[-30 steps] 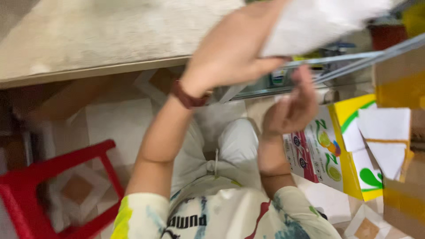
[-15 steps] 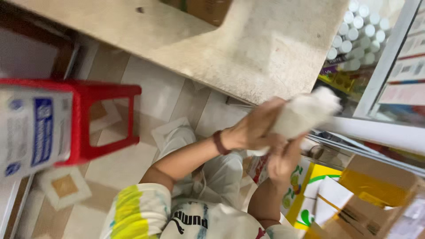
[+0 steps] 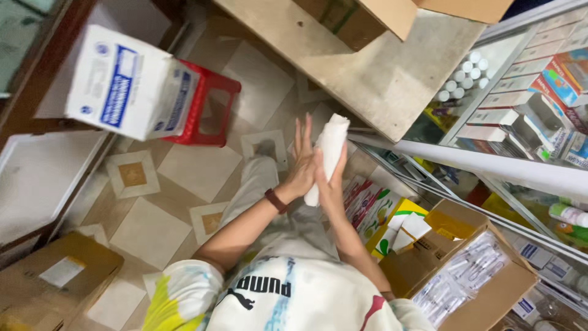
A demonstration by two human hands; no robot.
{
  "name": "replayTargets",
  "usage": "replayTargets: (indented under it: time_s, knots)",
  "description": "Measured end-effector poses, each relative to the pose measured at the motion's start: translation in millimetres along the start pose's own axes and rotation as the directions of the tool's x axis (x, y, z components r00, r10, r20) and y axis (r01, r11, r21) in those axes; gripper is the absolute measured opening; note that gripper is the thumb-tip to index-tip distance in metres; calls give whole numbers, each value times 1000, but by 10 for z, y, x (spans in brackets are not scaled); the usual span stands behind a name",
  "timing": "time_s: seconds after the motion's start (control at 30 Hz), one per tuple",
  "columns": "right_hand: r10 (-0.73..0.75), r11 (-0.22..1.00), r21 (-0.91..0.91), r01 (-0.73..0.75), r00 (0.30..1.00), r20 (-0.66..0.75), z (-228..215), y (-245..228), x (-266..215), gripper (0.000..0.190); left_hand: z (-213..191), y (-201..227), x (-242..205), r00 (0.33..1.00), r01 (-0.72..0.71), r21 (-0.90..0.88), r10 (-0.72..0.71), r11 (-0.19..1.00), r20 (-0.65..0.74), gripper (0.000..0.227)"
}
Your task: The person wipes small white bottles with a cloth and places them into a yellow plastic tray. They then wipe the tray and place it into a glass cabinet. Finally, the person opens a pink container and removes a small packet from inside.
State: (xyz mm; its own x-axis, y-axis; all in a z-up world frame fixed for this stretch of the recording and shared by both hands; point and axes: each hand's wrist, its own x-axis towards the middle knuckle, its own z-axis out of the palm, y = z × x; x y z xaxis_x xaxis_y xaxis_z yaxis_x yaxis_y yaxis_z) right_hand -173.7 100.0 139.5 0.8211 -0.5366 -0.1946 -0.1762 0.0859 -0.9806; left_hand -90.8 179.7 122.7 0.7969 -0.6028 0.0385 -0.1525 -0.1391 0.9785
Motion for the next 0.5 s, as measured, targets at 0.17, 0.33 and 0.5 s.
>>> replayTargets:
  time_s: [0.17,0.33,0.5]
  knots:
    - [204,885,422,-195,979,24,360,-538,122,72,-578,137,394,986,-67,402,1,913,164,49]
    - [257,855,441,-272,962,95,388,-1040,679,66,-1104,-376,1586,997,-77,-135,79,988,13,33]
    - [380,751,566,-340,924,49,564,-1185,1145,66,-1683,-1244,3558,942,66,200,5,978,-335,36]
